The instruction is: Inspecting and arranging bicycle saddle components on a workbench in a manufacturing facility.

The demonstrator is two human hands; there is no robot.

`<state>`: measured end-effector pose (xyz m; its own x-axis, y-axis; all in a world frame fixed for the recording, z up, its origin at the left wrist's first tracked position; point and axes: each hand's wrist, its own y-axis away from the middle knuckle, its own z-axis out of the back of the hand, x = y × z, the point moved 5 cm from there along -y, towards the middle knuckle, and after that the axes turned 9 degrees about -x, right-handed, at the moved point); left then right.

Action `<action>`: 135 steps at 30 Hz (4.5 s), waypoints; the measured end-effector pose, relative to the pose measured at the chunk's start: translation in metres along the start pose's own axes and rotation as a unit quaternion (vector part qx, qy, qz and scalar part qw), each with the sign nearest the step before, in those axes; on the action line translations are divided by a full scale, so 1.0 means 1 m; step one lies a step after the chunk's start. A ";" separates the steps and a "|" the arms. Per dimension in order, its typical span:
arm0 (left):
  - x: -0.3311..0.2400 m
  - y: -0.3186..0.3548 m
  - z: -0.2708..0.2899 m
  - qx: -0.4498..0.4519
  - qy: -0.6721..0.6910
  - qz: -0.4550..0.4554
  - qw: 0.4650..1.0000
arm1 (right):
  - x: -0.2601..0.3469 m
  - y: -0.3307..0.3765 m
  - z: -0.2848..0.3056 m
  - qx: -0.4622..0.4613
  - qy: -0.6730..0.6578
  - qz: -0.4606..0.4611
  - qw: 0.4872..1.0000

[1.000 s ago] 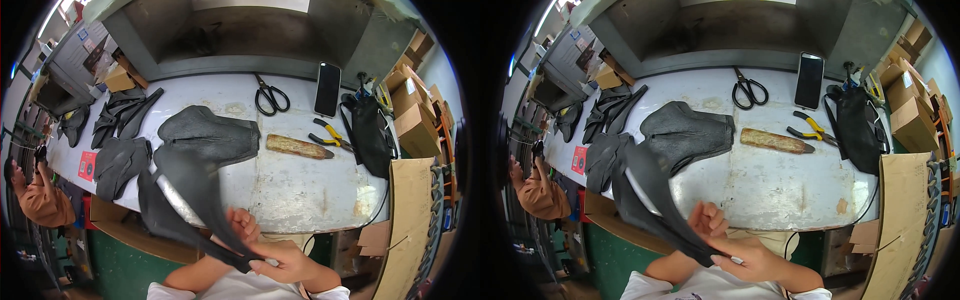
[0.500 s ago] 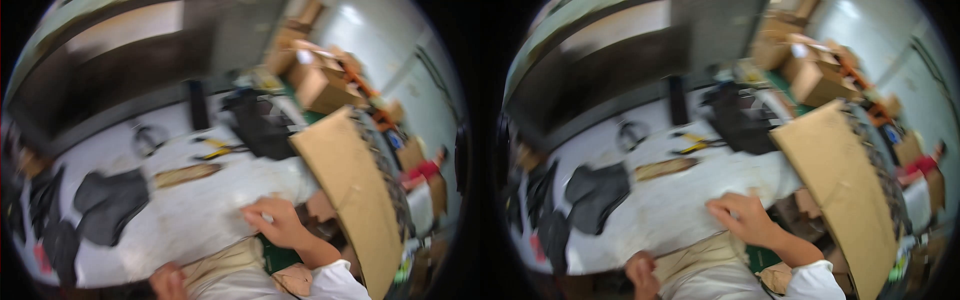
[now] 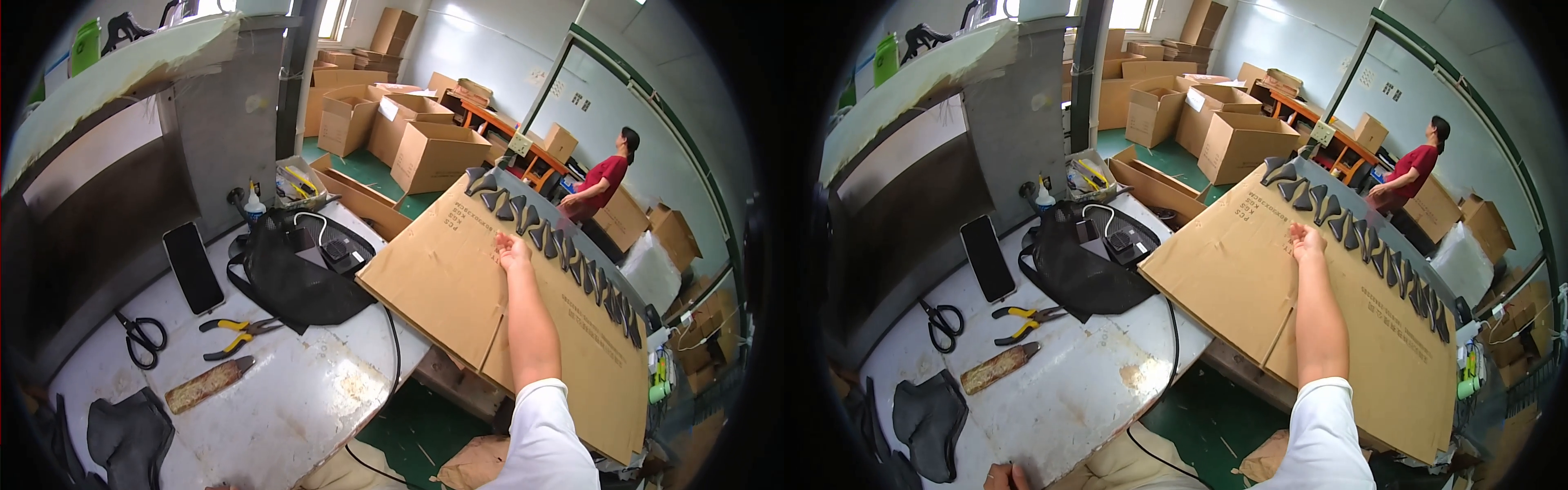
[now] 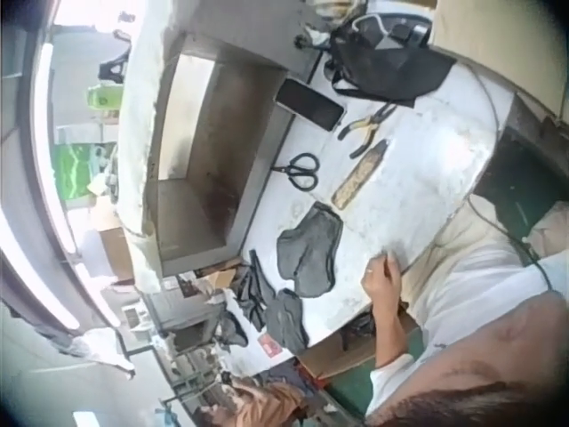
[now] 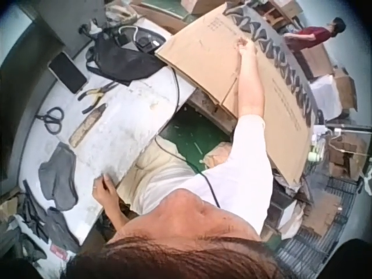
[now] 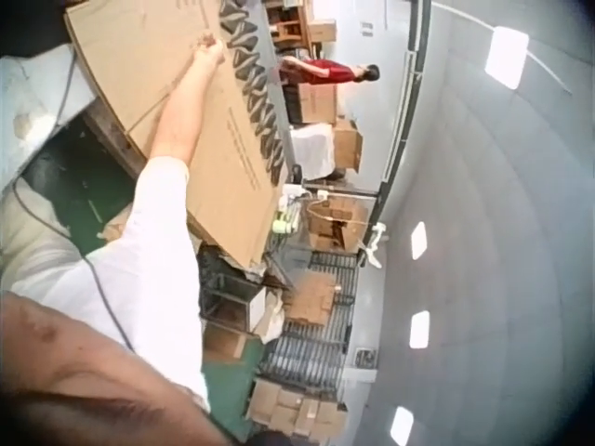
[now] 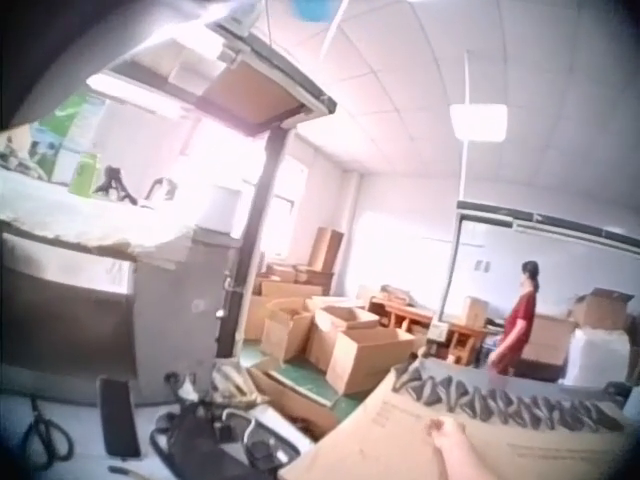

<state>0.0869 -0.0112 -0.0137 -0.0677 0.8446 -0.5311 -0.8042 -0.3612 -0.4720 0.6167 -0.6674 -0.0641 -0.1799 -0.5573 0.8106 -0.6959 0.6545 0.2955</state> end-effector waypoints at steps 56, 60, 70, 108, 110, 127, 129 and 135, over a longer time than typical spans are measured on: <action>0.011 0.001 0.012 -0.023 0.052 -0.022 0.998 | -0.054 0.088 -0.078 0.165 0.210 0.164 0.950; 0.012 0.001 0.010 -0.028 0.024 0.003 0.999 | -0.065 0.028 -0.106 0.100 0.062 0.075 0.990; 0.006 -0.013 -0.009 -0.017 -0.040 0.001 0.999 | -0.040 -0.074 -0.131 0.063 0.113 -0.121 0.984; 0.095 0.055 0.030 -0.009 0.722 0.512 0.466 | -0.129 0.630 -0.120 0.693 0.062 0.010 0.718; 0.108 0.049 0.049 -0.059 0.413 0.489 0.766 | -0.129 0.634 -0.124 0.690 0.036 0.012 0.723; 0.102 -0.070 0.056 -0.048 -0.250 -0.124 0.959 | -0.262 0.730 -0.094 0.803 0.166 0.453 0.350; 0.112 -0.071 0.052 -0.012 -0.280 -0.129 0.951 | -0.264 0.732 -0.096 0.802 0.161 0.451 0.358; 0.108 -0.073 0.055 -0.030 -0.193 -0.142 0.970 | -0.271 0.736 -0.100 0.807 0.166 0.452 0.343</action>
<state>0.1059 0.1275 0.0019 -0.0734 0.9944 -0.0764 -0.7882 -0.1048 -0.6064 0.2228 0.0164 -0.0156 -0.9261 -0.2362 0.2943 0.0137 -0.8004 -0.5993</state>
